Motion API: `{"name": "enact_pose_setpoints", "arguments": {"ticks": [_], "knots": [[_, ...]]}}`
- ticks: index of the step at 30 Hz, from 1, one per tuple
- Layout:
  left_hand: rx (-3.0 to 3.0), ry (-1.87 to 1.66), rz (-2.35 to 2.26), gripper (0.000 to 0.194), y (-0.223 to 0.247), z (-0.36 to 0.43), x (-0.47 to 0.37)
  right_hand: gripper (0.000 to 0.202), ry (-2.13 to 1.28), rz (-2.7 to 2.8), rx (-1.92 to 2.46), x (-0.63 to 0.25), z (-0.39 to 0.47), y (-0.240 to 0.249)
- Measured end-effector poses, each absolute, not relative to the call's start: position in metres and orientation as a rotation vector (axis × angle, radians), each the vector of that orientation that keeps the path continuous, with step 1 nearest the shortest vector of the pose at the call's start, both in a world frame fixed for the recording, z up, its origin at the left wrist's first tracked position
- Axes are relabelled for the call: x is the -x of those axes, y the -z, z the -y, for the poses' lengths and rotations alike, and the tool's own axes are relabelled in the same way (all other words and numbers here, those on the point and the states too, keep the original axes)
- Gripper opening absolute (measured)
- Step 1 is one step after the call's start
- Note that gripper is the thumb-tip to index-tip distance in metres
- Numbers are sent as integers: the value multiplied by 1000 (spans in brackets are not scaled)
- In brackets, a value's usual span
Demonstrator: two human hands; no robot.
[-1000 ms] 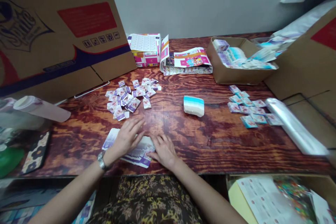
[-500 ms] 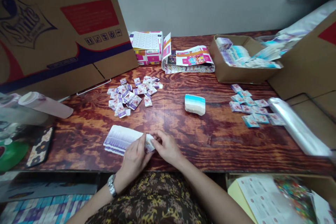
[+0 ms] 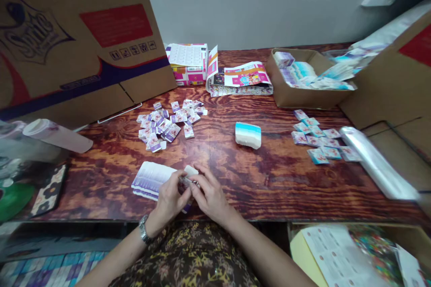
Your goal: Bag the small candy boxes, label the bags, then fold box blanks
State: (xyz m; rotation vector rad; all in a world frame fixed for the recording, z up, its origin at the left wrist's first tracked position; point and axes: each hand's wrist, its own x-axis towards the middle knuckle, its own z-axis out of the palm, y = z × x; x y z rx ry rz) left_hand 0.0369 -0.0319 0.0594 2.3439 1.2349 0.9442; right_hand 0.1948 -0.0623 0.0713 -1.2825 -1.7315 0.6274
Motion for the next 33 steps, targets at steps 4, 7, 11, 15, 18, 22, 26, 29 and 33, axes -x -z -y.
{"name": "enact_pose_setpoints", "arguments": {"ticks": [4, 7, 11, 15, 18, 22, 26, 29, 33], "knots": [[-2439, -849, -1175, 35, -60, 31, -34, 24, -982, 1433, 1271, -195, 56, -76], [-2505, -805, -1176, 48, -61, 32, -34, 22, -1165, 1263, 1253, -196, 48, -78], [-2492, -749, -1251, 67, -59, 36, -37, 13, -1058, 1387, 1345, -194, 46, -83], [-2504, -698, -1291, 70, -53, 38, -39, 23, -752, 1631, 1363, -187, 56, -88], [-2540, -684, -1290, 69, -52, 27, -40, 33, -764, 1712, 1304, -187, 59, -84], [-2548, -813, -1411, 73, -70, -14, -42, 49, -844, 1708, 1333, -196, 47, -64], [-2580, -1034, -1418, 85, -94, -47, -41, 76, -639, 2008, 1504, -198, 42, -33], [-2568, -1011, -1345, 74, -93, -38, -36, 76, -489, 2155, 1599, -193, 50, -14], [-2557, -813, -1248, 63, -71, 2, -30, 54, -503, 2065, 1589, -195, 56, -8]]}}
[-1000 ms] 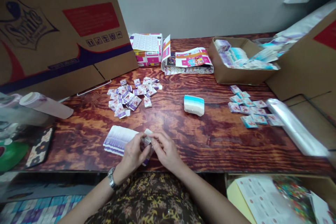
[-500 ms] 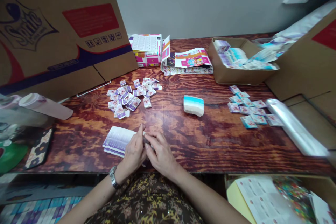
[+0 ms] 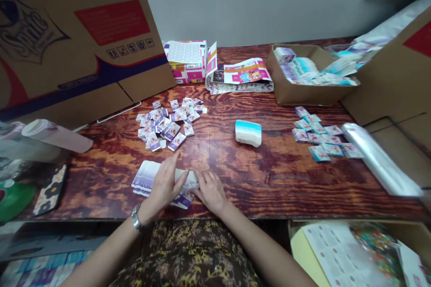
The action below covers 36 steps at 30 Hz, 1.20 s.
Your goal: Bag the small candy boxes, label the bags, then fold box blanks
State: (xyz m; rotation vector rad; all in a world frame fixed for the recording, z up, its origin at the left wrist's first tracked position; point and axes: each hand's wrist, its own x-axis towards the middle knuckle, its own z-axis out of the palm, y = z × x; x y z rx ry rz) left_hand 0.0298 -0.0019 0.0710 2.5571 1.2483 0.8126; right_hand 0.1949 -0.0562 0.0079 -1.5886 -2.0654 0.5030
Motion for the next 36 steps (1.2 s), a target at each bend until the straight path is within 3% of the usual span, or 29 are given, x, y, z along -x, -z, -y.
{"name": "enact_pose_setpoints", "arguments": {"ticks": [5, 7, 12, 18, 25, 28, 32, 36], "knots": [[-2631, -510, -1232, 76, -53, 41, -29, 32, -932, 1666, 1440, -201, 50, -29], [-2616, -500, -1301, 73, -49, 46, -31, 28, -1047, 1543, 1388, -201, 48, -42], [-2500, -621, -1285, 51, -44, 43, -31, 24, -798, 1639, 1424, -202, 47, -64], [-2355, -839, -1319, 61, -51, 35, -33, 25, -467, 1779, 1322, -202, 56, -62], [-2412, -787, -1202, 35, -55, 32, -33, 19, -853, 1612, 1281, -194, 60, -72], [-2490, -750, -1182, 39, -56, 31, -33, 23, -1056, 1365, 1258, -195, 51, -76], [-2497, -730, -1230, 58, -56, 32, -35, 19, -1244, 1245, 1246, -195, 41, -77], [-2453, -680, -1247, 70, -53, 36, -39, 16, -963, 1463, 1380, -191, 47, -81]]}}
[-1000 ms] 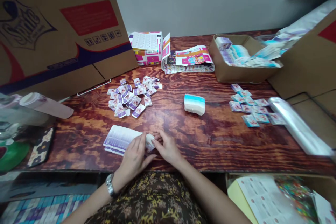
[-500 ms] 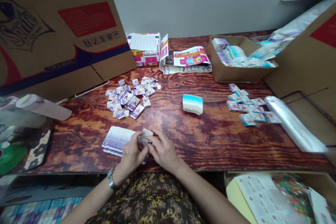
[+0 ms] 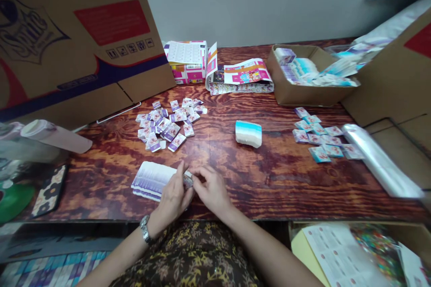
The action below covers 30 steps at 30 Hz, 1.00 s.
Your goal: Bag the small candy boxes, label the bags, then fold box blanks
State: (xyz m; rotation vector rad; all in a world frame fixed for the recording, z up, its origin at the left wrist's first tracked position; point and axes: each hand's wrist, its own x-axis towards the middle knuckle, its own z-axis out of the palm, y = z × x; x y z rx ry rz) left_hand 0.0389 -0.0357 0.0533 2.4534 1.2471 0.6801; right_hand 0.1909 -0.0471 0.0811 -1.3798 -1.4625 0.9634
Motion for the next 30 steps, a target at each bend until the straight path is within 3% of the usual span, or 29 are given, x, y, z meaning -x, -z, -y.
{"name": "enact_pose_setpoints", "arguments": {"ticks": [6, 11, 14, 18, 22, 26, 30], "knots": [[-2481, -713, -1286, 69, -55, 9, -41, 39, -826, 1735, 1291, -190, 51, -77], [-2574, -1018, -1420, 86, -92, -50, -36, 65, -686, 1898, 1476, -196, 35, -42], [-2625, -991, -1357, 80, -104, -54, -34, 79, -526, 2125, 1581, -193, 37, -21], [-2598, -850, -1255, 64, -82, -16, -30, 62, -469, 2105, 1615, -191, 46, -10], [-2625, -632, -1173, 73, -52, 26, -29, 36, -706, 1807, 1505, -196, 46, -18], [-2614, -543, -1268, 72, -44, 42, -31, 27, -1000, 1513, 1384, -197, 41, -37], [-2497, -663, -1256, 56, -45, 39, -30, 24, -825, 1581, 1407, -198, 41, -57]]}}
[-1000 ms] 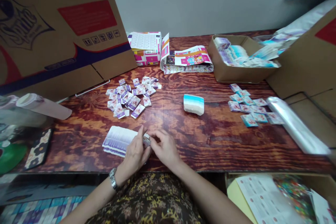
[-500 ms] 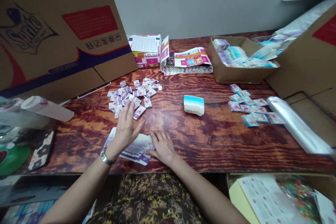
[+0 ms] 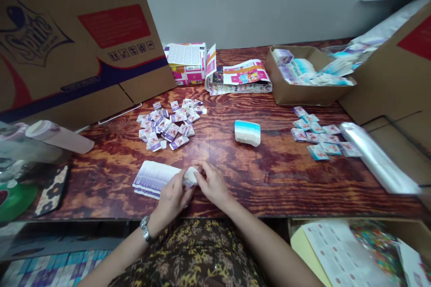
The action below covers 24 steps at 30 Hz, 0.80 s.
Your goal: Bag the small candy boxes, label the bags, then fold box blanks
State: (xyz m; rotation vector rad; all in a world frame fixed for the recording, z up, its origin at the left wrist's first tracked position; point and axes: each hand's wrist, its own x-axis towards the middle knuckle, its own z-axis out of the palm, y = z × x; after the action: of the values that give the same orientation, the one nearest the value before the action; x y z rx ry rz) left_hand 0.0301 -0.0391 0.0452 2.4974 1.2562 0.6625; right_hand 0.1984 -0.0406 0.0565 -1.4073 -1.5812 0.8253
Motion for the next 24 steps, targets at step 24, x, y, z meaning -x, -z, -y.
{"name": "enact_pose_setpoints", "arguments": {"ticks": [24], "knots": [[-2481, -648, -1282, 71, -51, 35, -35, 18, -902, 1492, 1400, -186, 49, -79]]}}
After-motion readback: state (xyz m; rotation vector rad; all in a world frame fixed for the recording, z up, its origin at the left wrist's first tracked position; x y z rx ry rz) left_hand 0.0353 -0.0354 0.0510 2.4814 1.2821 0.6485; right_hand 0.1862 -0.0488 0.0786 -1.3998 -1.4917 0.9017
